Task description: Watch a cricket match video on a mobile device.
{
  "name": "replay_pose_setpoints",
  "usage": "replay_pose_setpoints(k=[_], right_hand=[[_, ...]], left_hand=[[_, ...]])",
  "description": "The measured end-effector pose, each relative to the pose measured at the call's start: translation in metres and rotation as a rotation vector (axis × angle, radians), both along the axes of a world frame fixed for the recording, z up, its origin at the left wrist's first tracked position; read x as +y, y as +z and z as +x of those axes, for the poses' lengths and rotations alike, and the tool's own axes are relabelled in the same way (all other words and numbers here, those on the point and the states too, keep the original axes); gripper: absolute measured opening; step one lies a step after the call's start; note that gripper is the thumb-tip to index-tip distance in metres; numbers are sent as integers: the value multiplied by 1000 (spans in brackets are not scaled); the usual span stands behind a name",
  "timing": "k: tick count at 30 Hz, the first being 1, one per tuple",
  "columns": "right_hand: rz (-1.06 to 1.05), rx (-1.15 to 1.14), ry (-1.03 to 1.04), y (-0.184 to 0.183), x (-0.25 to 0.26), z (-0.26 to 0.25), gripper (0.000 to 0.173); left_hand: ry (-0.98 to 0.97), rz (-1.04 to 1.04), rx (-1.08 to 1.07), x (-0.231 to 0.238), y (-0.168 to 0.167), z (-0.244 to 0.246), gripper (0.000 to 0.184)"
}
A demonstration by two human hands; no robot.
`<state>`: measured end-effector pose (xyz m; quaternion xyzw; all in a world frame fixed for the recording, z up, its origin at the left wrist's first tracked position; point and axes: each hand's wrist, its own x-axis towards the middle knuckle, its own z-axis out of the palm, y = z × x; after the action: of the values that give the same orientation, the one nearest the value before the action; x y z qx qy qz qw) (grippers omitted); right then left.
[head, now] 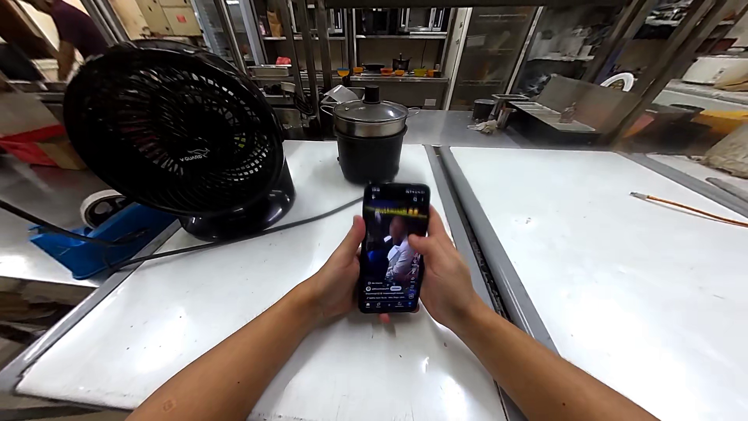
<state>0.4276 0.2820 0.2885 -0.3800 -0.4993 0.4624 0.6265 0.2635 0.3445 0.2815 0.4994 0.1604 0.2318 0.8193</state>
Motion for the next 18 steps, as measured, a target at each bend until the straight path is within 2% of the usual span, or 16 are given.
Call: replay_pose_setpoints(k=[4,9,18], right_hand=[[-49,6,-20,4,-2,-3,68],[-52,15,-36,3,-1,-3,41],[-22,55,11,1,3,0,49]], left_hand=[[21,-1,16,-2,1,0,87],[15,-3,-1,-1,1,1,85],[10,12,-20,0,0,1,87]])
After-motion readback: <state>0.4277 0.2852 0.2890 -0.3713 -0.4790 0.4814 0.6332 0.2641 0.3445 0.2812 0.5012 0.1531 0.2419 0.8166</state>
